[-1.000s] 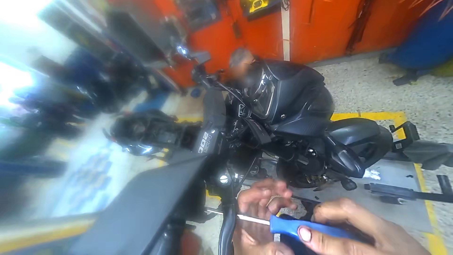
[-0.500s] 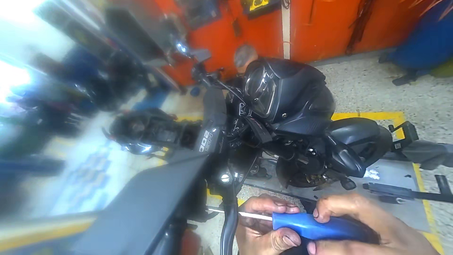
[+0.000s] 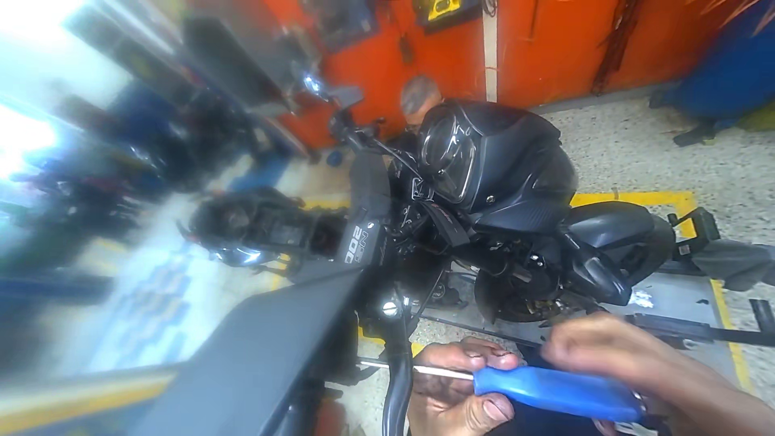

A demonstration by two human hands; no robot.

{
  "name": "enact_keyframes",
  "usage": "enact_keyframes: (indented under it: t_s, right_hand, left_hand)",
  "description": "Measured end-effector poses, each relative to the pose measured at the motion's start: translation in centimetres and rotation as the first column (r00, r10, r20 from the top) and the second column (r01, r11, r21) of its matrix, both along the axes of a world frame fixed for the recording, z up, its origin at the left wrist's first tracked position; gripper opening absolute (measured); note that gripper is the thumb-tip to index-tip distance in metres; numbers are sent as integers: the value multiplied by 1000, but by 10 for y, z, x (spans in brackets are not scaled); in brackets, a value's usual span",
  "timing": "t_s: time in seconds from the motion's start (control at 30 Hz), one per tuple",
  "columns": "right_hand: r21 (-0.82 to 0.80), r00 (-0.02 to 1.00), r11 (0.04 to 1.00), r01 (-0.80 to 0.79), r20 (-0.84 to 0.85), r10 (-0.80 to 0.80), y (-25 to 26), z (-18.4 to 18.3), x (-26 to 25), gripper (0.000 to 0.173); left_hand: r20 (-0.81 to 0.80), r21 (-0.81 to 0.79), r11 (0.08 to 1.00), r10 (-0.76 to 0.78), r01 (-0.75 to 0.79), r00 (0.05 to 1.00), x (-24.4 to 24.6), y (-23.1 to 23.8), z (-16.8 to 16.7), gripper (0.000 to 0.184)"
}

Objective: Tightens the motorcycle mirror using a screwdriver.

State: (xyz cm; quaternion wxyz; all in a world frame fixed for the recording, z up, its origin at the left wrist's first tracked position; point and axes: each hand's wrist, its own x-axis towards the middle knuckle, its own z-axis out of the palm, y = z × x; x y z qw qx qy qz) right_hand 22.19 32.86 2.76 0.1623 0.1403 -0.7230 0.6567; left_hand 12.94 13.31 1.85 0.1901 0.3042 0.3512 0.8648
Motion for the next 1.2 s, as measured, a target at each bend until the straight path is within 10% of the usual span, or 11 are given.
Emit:
enact_keyframes:
  t_s: [0.1,0.3,0.5,0.73,0.83,0.93,1.2]
  right_hand:
    - [-113,989,993,-44,135,60,-1,0,5,42]
    - [32,989,995,92,-115,-88,-11,-1,0,14]
    - [-217,975,975,-48,202,93,-2,1,3,41]
    - [4,991,995,102,-90,-102,-11,-1,-3,13]
    - [-136,992,990,27,128,-9,-2,0,2,50]
    - [-301,957,953,-35,265,118,-2,2,5,35]
    - [-47,999,998,52,-11,-53,-6,-3,2,26]
  left_hand:
    - [57,70,992,-107,103,993,1,-1,-5,50]
    - [74,-18,1000,20,-19,997,-1,7,-5,41]
    - [121,99,992,-94,82,988,3,-1,-3,64]
    - [66,-22,996,82,-81,994,5,16,2,42]
    - [77,21,1000,18,-20,997,5,10,6,53]
    - [120,96,991,-103,91,987,4,5,3,70]
    - [20,-36,998,51,-51,998,-1,7,7,36]
